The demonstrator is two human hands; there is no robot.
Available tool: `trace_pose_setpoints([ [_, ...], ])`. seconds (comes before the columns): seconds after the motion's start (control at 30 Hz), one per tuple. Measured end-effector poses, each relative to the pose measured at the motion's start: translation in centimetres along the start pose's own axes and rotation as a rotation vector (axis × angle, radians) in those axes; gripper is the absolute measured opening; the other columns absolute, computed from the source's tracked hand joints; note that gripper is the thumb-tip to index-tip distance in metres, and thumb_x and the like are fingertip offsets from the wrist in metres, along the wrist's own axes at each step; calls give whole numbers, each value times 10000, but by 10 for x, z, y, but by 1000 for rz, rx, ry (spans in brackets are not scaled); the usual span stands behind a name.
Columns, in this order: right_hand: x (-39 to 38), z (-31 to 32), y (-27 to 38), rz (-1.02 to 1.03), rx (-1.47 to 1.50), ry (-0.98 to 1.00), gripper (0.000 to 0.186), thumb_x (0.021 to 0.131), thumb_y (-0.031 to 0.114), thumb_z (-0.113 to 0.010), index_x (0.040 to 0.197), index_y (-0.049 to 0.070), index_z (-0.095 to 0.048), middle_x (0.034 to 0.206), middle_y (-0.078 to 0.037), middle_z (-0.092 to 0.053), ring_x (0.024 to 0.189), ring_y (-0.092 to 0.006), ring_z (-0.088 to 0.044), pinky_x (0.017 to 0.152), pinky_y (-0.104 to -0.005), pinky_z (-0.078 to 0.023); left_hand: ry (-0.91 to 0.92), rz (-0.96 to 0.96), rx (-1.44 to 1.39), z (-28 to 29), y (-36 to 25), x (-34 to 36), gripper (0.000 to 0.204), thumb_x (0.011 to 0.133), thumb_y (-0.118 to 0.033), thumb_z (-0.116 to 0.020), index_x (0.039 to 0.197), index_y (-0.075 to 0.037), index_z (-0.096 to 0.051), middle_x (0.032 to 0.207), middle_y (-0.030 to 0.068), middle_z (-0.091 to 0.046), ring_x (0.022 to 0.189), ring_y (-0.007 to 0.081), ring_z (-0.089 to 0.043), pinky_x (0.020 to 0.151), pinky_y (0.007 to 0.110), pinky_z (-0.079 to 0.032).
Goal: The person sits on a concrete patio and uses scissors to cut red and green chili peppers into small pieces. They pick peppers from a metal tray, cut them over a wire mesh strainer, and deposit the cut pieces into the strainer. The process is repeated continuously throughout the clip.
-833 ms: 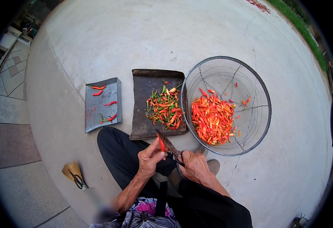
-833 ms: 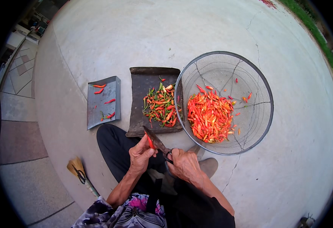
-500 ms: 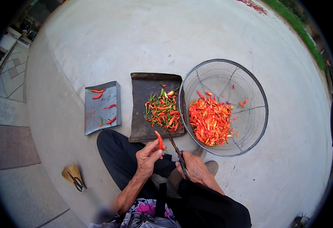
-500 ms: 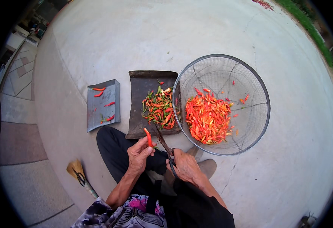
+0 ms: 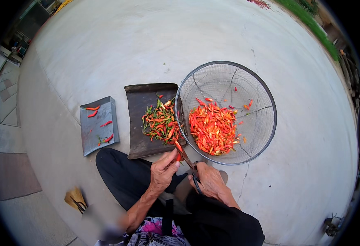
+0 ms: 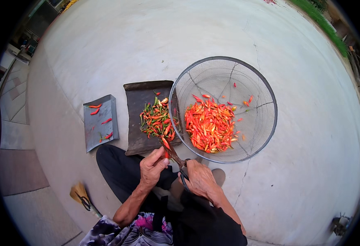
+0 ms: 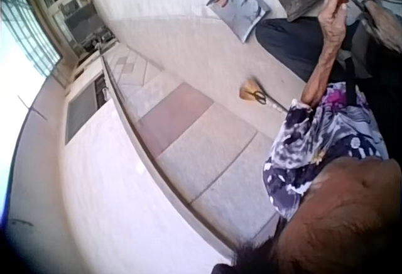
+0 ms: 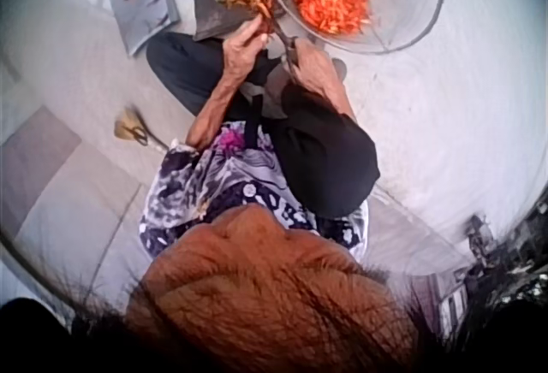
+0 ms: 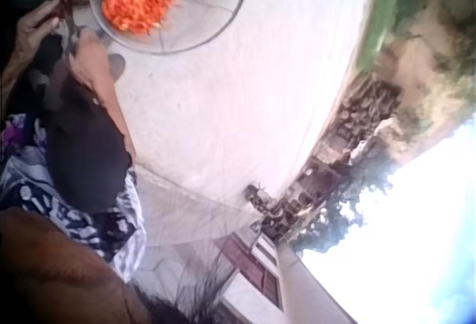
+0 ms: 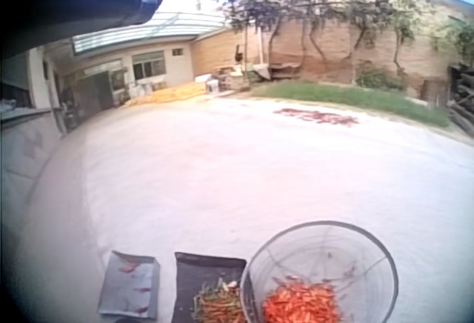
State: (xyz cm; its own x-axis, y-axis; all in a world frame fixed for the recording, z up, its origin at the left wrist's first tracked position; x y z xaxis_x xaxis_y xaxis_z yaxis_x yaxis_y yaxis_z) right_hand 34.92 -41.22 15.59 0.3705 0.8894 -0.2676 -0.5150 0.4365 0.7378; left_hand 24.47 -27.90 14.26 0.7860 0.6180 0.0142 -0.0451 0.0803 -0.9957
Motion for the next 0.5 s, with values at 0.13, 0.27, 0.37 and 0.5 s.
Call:
trace_pose_setpoints([
  [0.13,-7,2,-6,-41,15,-27,380,867,316,-621,931,-32,-480,852,-260,-591,816,-441,-607,727,-511,-468,29,64,-36,-16,-2,1,418,892,13,-620,1304,28,-548,914,58,-600,752,111,-596,630,236,-509],
  [0.27,-13,9,-11,-87,-10,-22,354,860,289,-629,908,-27,-477,786,-258,-596,768,-450,-610,694,-526,-468,95,71,19,-24,-6,7,435,882,14,-609,1312,15,-548,915,64,-606,758,107,-559,668,234,-466],
  [0.37,-18,11,-18,-69,-15,-88,333,855,266,-635,882,-20,-467,704,-240,-592,688,-450,-604,646,-522,-469,155,22,57,-30,-11,15,430,886,17,-593,1314,14,-548,908,67,-610,766,116,-564,678,242,-467],
  [0.5,-26,2,-34,-65,11,-232,298,855,222,-642,842,-10,-456,665,-224,-590,630,-431,-600,579,-492,-463,185,2,6,-49,-17,23,429,891,27,-579,1318,6,-548,921,70,-625,761,113,-561,674,240,-467],
])
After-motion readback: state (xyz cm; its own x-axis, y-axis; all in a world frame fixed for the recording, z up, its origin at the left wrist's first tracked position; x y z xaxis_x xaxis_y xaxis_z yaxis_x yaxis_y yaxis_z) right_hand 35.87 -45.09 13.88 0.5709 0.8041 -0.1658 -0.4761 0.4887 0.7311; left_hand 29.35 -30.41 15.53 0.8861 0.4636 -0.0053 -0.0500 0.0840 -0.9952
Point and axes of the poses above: each hand's wrist, its own x-axis towards the middle knuckle, its own z-axis out of the back of the hand, y = z × x, the point moved 6 cm from there along x, towards the middle knuckle
